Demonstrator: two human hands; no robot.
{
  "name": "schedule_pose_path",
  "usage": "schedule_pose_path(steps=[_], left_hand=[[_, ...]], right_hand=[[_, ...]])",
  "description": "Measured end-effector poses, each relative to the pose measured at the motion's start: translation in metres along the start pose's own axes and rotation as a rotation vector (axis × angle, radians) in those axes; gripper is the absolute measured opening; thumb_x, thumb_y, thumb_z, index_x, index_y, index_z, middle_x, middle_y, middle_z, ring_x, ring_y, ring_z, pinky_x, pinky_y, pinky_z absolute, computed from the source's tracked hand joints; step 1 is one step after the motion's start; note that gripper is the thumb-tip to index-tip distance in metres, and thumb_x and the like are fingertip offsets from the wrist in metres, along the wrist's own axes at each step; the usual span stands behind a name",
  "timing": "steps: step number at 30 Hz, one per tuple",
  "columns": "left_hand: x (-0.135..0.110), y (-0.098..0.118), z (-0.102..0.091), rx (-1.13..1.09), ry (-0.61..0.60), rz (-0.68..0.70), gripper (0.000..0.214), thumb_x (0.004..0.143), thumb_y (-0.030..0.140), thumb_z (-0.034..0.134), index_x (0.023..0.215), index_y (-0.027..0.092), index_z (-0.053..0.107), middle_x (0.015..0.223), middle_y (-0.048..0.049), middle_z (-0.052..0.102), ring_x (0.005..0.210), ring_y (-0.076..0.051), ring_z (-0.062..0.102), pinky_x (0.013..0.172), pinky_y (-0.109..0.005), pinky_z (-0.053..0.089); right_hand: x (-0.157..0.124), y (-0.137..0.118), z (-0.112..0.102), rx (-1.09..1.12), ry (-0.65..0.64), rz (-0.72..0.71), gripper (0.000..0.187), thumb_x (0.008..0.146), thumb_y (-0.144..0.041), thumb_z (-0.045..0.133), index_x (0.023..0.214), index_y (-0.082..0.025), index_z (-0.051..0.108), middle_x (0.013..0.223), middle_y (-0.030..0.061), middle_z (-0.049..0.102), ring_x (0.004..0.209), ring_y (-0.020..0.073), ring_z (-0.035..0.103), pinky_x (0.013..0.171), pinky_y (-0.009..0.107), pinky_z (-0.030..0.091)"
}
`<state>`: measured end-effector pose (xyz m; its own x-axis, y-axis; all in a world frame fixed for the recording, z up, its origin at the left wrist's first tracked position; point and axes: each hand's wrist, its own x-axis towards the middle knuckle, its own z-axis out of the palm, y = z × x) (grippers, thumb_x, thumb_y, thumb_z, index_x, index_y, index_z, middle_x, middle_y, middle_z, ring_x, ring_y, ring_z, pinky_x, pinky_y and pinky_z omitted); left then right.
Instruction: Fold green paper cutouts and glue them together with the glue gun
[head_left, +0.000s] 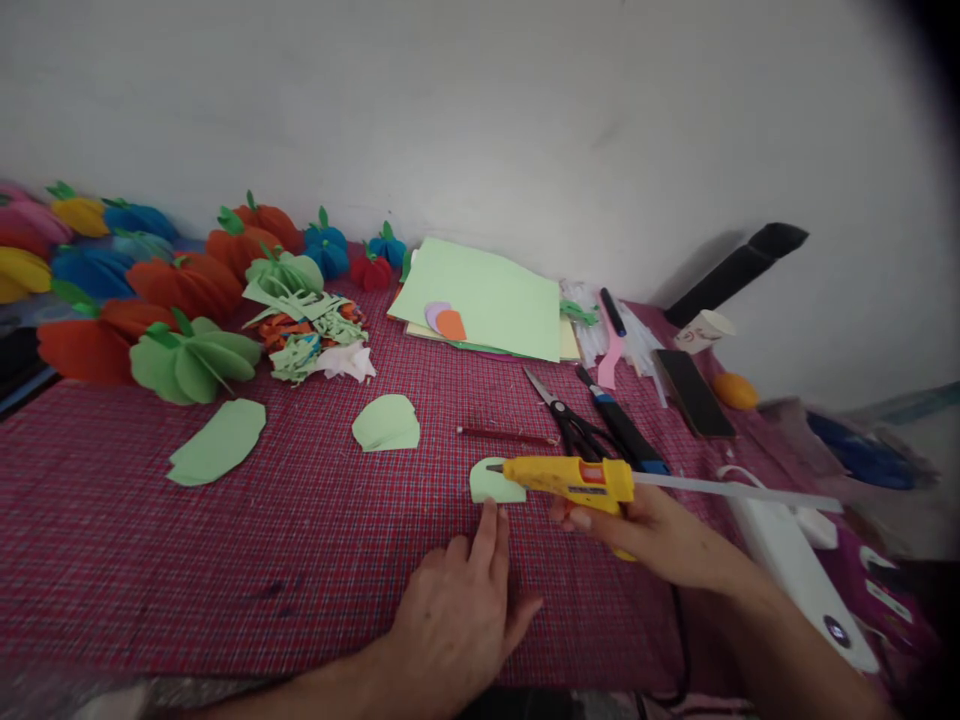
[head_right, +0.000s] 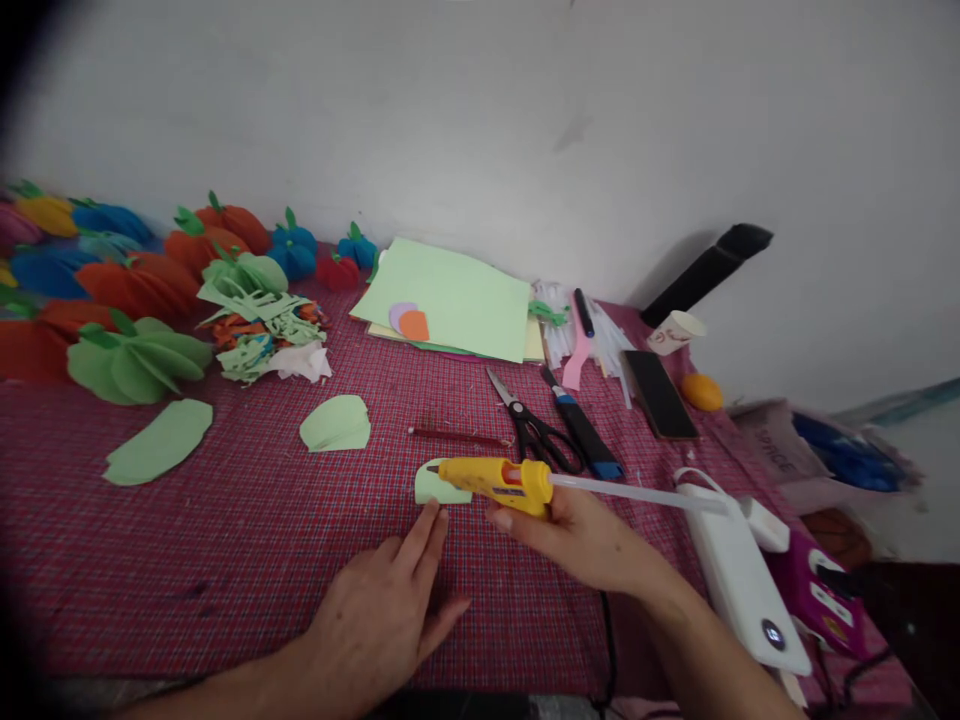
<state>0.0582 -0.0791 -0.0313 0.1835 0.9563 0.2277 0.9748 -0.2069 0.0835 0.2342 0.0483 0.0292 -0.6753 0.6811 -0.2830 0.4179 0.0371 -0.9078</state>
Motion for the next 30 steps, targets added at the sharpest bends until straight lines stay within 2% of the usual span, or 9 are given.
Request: schedule_pose_path(steps=[5, 9, 13, 17, 22, 28, 30], left_hand=[[0.000, 0.000, -0.001, -0.019, 0.003, -0.002, 0.058, 0.080, 0.048, 0.052, 0.122, 0.009, 0.055, 0.128, -0.0183, 0.054, 0.065, -0.019, 0.061, 0.050, -0.034, 0.053], [0.001, 0.001, -0.001, -0.006, -0.018, -0.017, 0.061, 0.080, 0.050, 0.050, 0.125, 0.009, 0.052, 0.134, -0.0195, 0.047, 0.065, -0.018, 0.060, 0.050, -0.032, 0.052], [0.002, 0.002, 0.000, 0.003, -0.010, -0.030, 0.063, 0.078, 0.052, 0.051, 0.122, 0.007, 0.055, 0.132, -0.0198, 0.050, 0.062, -0.017, 0.059, 0.047, -0.032, 0.049], [0.002, 0.002, 0.002, 0.004, 0.011, -0.031, 0.062, 0.077, 0.055, 0.051, 0.115, 0.008, 0.061, 0.128, -0.0179, 0.054, 0.058, -0.018, 0.058, 0.043, -0.033, 0.047], [0.003, 0.001, 0.002, -0.005, 0.019, -0.027, 0.064, 0.075, 0.058, 0.052, 0.113, 0.008, 0.063, 0.125, -0.0181, 0.056, 0.056, -0.017, 0.058, 0.042, -0.031, 0.046], [0.003, 0.001, 0.005, -0.016, 0.044, -0.024, 0.068, 0.074, 0.060, 0.051, 0.115, 0.007, 0.061, 0.123, -0.0215, 0.056, 0.055, -0.018, 0.058, 0.041, -0.032, 0.045], [0.002, 0.001, 0.005, -0.025, 0.036, -0.014, 0.066, 0.076, 0.058, 0.050, 0.117, 0.008, 0.060, 0.126, -0.0213, 0.054, 0.056, -0.018, 0.058, 0.041, -0.032, 0.044]], right_hand=[[0.010, -0.002, -0.003, -0.077, -0.011, -0.071, 0.017, 0.078, -0.028, 0.063, 0.092, -0.024, 0.071, 0.081, 0.0019, 0.070, 0.071, 0.0168, 0.063, 0.068, 0.030, 0.054], [0.012, 0.002, 0.000, -0.078, 0.000, -0.053, 0.019, 0.078, -0.029, 0.063, 0.095, -0.023, 0.069, 0.082, 0.0030, 0.070, 0.074, 0.0179, 0.063, 0.070, 0.031, 0.054], [0.011, 0.003, 0.002, -0.071, 0.009, -0.031, 0.021, 0.078, -0.030, 0.063, 0.098, -0.024, 0.068, 0.083, 0.0023, 0.069, 0.080, 0.0196, 0.063, 0.073, 0.033, 0.053], [0.013, 0.001, 0.005, -0.115, 0.017, -0.031, 0.014, 0.079, -0.031, 0.062, 0.089, -0.024, 0.069, 0.076, 0.0008, 0.067, 0.070, 0.0171, 0.062, 0.071, 0.031, 0.053], [0.012, 0.002, 0.003, -0.178, 0.036, -0.020, 0.017, 0.078, -0.035, 0.062, 0.089, -0.024, 0.068, 0.080, 0.0027, 0.068, 0.069, 0.0180, 0.060, 0.066, 0.031, 0.053], [0.010, 0.006, 0.000, -0.220, 0.036, -0.016, 0.018, 0.076, -0.032, 0.064, 0.092, -0.025, 0.069, 0.075, 0.0020, 0.066, 0.066, 0.0180, 0.059, 0.060, 0.029, 0.053], [0.011, 0.005, -0.001, -0.241, 0.026, -0.017, 0.020, 0.075, -0.031, 0.065, 0.094, -0.026, 0.069, 0.071, 0.0012, 0.065, 0.059, 0.0160, 0.056, 0.057, 0.027, 0.052]])
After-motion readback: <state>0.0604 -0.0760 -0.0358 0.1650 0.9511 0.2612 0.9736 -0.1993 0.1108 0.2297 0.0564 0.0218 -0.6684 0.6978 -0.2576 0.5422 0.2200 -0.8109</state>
